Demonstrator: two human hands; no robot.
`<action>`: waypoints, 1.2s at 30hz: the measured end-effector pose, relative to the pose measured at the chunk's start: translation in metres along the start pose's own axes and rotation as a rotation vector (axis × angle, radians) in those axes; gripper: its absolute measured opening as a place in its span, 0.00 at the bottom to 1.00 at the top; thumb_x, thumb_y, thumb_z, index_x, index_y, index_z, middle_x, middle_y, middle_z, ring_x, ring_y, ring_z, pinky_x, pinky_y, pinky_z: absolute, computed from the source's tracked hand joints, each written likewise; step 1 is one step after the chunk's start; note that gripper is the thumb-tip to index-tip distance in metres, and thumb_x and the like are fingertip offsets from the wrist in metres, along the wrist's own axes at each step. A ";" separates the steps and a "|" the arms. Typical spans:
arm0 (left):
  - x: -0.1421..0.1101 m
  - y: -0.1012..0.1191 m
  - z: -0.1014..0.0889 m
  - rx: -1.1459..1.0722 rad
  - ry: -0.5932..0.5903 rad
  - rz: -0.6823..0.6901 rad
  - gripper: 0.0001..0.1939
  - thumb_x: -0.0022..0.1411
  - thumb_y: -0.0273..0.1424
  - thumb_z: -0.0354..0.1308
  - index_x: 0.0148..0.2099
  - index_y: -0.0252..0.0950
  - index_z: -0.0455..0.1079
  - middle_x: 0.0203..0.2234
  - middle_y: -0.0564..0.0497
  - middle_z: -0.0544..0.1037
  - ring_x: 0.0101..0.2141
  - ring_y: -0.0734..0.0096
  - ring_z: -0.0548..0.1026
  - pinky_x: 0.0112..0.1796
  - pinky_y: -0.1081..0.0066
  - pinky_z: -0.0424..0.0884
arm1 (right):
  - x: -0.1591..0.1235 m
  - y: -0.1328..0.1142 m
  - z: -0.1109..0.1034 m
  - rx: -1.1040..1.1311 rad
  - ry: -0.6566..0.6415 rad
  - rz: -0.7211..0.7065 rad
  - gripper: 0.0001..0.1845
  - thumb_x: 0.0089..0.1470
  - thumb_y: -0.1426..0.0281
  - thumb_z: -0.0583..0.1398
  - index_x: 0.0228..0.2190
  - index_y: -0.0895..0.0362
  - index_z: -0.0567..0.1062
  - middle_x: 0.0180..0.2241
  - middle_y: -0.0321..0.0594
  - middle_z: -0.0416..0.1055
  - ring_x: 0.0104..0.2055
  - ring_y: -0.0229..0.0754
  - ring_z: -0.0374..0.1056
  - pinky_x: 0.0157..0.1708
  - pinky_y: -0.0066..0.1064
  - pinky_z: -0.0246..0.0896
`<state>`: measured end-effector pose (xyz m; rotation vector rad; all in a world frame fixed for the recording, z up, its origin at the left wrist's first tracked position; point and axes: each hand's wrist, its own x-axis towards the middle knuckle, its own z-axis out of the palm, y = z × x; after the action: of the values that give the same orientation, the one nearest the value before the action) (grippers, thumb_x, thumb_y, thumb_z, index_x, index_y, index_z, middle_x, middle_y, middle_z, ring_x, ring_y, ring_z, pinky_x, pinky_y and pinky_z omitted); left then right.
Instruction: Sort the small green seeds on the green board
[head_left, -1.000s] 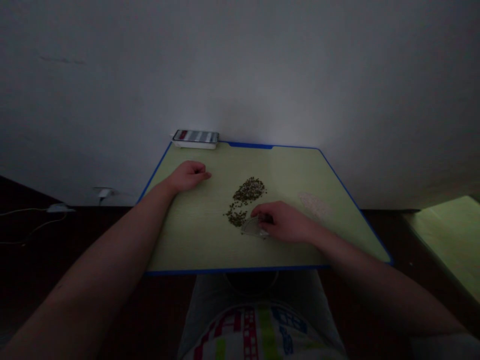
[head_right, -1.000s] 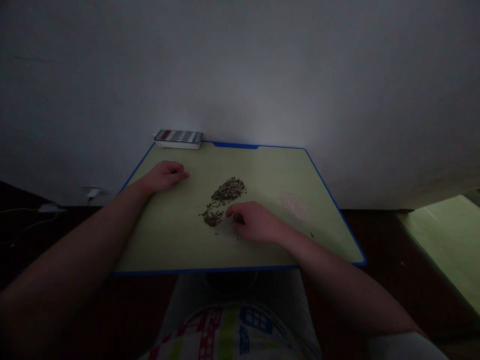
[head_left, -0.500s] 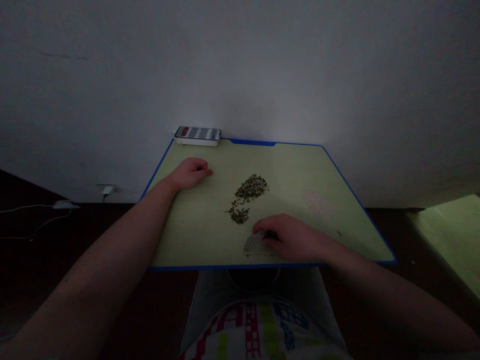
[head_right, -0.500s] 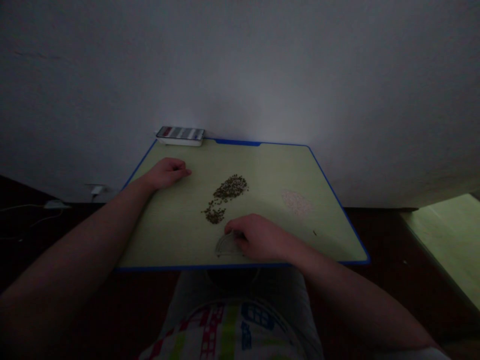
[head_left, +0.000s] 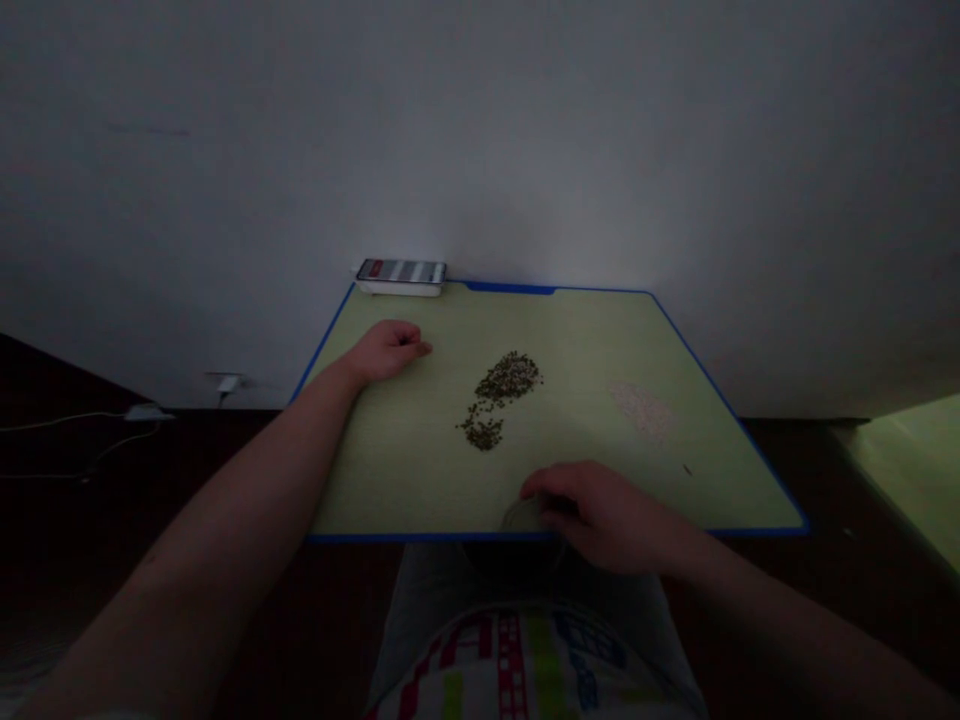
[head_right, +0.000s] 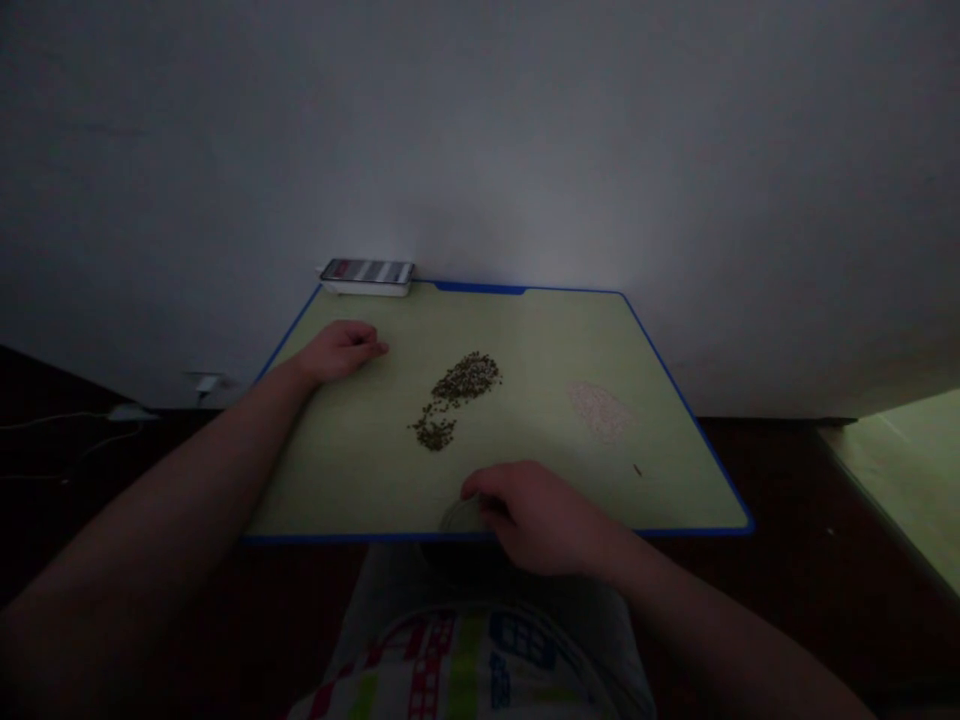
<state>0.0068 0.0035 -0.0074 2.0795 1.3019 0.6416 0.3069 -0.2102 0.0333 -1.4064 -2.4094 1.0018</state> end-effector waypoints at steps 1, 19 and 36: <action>0.000 0.000 0.000 0.001 0.002 0.007 0.20 0.53 0.41 0.57 0.19 0.38 0.55 0.14 0.59 0.54 0.20 0.78 0.54 0.24 0.72 0.52 | -0.002 0.000 0.000 0.004 0.008 -0.009 0.18 0.52 0.80 0.58 0.42 0.55 0.79 0.37 0.40 0.80 0.37 0.42 0.74 0.38 0.30 0.64; 0.001 -0.003 0.000 -0.006 0.002 0.051 0.20 0.53 0.43 0.57 0.19 0.38 0.54 0.15 0.58 0.54 0.21 0.77 0.54 0.24 0.72 0.52 | 0.022 -0.028 0.070 -0.694 0.375 -0.303 0.20 0.57 0.76 0.59 0.51 0.61 0.76 0.47 0.52 0.79 0.42 0.48 0.73 0.36 0.36 0.68; 0.000 -0.001 0.001 -0.034 0.003 0.037 0.20 0.54 0.42 0.57 0.19 0.38 0.55 0.15 0.59 0.54 0.20 0.78 0.54 0.24 0.72 0.52 | -0.015 0.023 0.046 -0.769 0.454 -0.110 0.25 0.52 0.83 0.57 0.50 0.59 0.78 0.46 0.48 0.80 0.41 0.49 0.73 0.39 0.38 0.72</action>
<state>0.0068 0.0035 -0.0091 2.0803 1.2484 0.6788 0.3099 -0.2357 -0.0133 -1.4463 -2.5420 -0.3138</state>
